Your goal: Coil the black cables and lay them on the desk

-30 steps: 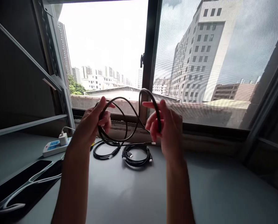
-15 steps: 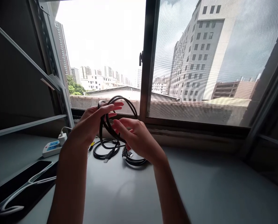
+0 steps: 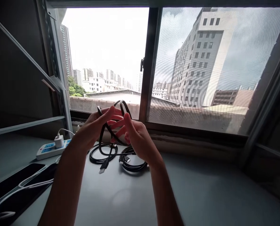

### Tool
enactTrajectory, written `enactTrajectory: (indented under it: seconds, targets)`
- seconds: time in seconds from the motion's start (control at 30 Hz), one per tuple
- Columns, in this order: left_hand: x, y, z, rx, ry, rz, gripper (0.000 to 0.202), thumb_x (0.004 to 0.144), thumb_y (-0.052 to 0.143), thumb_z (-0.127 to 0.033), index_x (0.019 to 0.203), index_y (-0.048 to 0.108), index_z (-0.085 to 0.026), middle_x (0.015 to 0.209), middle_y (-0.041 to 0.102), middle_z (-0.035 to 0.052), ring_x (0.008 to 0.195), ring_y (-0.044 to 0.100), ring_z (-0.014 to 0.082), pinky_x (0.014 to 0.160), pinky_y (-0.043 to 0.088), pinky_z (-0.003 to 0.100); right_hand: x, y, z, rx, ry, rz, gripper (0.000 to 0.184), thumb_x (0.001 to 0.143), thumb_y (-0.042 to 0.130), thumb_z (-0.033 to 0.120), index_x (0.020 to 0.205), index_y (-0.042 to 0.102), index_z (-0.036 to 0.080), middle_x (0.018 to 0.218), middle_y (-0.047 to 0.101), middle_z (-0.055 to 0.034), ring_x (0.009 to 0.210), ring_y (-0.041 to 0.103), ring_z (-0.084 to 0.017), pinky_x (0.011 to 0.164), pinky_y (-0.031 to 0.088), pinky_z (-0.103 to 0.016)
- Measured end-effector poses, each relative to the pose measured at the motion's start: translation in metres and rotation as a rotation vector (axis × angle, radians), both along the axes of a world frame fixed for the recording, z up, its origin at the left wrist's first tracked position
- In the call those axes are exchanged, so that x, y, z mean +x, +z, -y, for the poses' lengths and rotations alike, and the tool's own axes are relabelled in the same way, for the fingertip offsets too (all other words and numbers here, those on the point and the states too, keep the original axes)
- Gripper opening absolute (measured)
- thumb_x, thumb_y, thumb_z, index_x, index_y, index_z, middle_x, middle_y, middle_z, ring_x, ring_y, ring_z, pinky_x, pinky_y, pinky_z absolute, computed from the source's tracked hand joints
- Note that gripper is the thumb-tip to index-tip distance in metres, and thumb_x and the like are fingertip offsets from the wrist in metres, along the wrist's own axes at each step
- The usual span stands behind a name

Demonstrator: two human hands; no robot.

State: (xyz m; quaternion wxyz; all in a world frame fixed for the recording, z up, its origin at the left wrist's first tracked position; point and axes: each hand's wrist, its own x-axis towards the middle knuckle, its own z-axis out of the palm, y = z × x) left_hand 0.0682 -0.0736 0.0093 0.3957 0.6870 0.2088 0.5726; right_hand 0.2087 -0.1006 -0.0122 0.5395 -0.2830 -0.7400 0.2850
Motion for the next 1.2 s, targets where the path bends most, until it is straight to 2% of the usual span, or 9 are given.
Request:
enactTrajectory:
  seconds: [0.13, 0.27, 0.43, 0.57, 0.7, 0.83, 0.93, 1.03, 1.2]
  targets:
    - [0.005, 0.000, 0.000, -0.018, 0.005, 0.008, 0.032, 0.081, 0.056, -0.044, 0.079, 0.071, -0.016, 0.067, 0.066, 0.0043, 0.068, 0.062, 0.0135, 0.066, 0.047, 0.021, -0.005, -0.001, 0.000, 0.173, -0.266, 0.001, 0.038, 0.094, 0.038, 0.048, 0.108, 0.061, 0.022, 0.072, 0.064, -0.0002, 0.044, 0.040, -0.008, 0.045, 0.030, -0.021]
    - [0.012, 0.000, 0.003, -0.125, 0.030, -0.014, 0.043, 0.082, 0.049, -0.052, 0.080, 0.071, -0.015, 0.057, 0.062, 0.0036, 0.053, 0.054, 0.0107, 0.051, 0.041, 0.019, -0.012, -0.005, 0.005, 0.244, -0.518, 0.210, 0.044, 0.097, 0.028, 0.045, 0.078, 0.061, 0.023, 0.059, 0.057, 0.0014, 0.049, 0.046, -0.011, 0.051, 0.027, -0.024]
    - [0.013, -0.003, -0.002, -0.212, 0.076, -0.073, 0.035, 0.077, 0.058, -0.046, 0.084, 0.073, -0.016, 0.058, 0.063, 0.0028, 0.046, 0.048, 0.0077, 0.045, 0.036, 0.018, -0.014, -0.004, 0.008, 0.292, -0.596, 0.420, 0.046, 0.096, 0.030, 0.036, 0.059, 0.051, 0.019, 0.049, 0.045, 0.0038, 0.047, 0.042, -0.010, 0.052, 0.021, -0.024]
    - [0.007, -0.005, -0.006, -0.170, 0.011, -0.082, 0.034, 0.080, 0.055, -0.044, 0.093, 0.072, -0.017, 0.046, 0.056, -0.0001, 0.051, 0.056, 0.0106, 0.056, 0.043, 0.020, -0.010, -0.002, 0.007, 0.272, -0.557, 0.389, 0.041, 0.094, 0.039, 0.039, 0.062, 0.056, 0.019, 0.047, 0.044, 0.0054, 0.046, 0.041, -0.008, 0.051, 0.022, -0.022]
    - [-0.001, -0.004, -0.005, -0.156, -0.039, -0.133, 0.042, 0.078, 0.056, -0.048, 0.102, 0.069, -0.017, 0.048, 0.059, -0.0004, 0.045, 0.055, 0.0109, 0.053, 0.044, 0.023, -0.009, -0.003, 0.006, 0.212, -0.388, 0.268, 0.034, 0.092, 0.045, 0.041, 0.073, 0.062, 0.020, 0.054, 0.054, 0.0045, 0.050, 0.046, -0.008, 0.050, 0.026, -0.020]
    - [0.000, -0.002, -0.001, -0.167, 0.024, -0.112, 0.038, 0.079, 0.054, -0.041, 0.105, 0.068, -0.017, 0.053, 0.063, 0.0005, 0.043, 0.055, 0.0122, 0.045, 0.043, 0.023, -0.012, -0.007, 0.004, 0.178, -0.264, 0.211, 0.032, 0.091, 0.047, 0.040, 0.074, 0.064, 0.018, 0.059, 0.059, 0.0030, 0.049, 0.047, -0.008, 0.048, 0.031, -0.019]
    - [0.000, 0.000, 0.002, -0.123, 0.087, -0.031, 0.033, 0.079, 0.052, -0.033, 0.101, 0.069, -0.015, 0.073, 0.070, 0.0043, 0.064, 0.064, 0.0155, 0.057, 0.049, 0.024, -0.012, -0.007, 0.000, 0.207, -0.248, 0.130, 0.032, 0.088, 0.051, 0.042, 0.076, 0.067, 0.018, 0.062, 0.061, 0.0015, 0.053, 0.053, -0.009, 0.050, 0.038, -0.018]
    - [-0.006, 0.001, 0.001, -0.045, 0.124, 0.024, 0.031, 0.078, 0.051, -0.028, 0.099, 0.069, -0.014, 0.094, 0.071, 0.0060, 0.084, 0.065, 0.0174, 0.073, 0.050, 0.025, -0.006, -0.005, -0.007, 0.202, -0.269, -0.084, 0.036, 0.086, 0.051, 0.047, 0.078, 0.070, 0.017, 0.062, 0.063, -0.0005, 0.057, 0.059, -0.012, 0.055, 0.046, -0.021]
    - [-0.020, 0.002, -0.009, -0.052, 0.179, -0.003, 0.030, 0.075, 0.048, -0.026, 0.093, 0.070, -0.014, 0.088, 0.071, 0.0054, 0.072, 0.065, 0.0162, 0.066, 0.048, 0.025, 0.013, 0.001, -0.015, -0.013, -0.206, -0.632, 0.043, 0.081, 0.046, 0.049, 0.068, 0.068, 0.015, 0.054, 0.061, -0.0022, 0.051, 0.059, -0.013, 0.052, 0.051, -0.024]
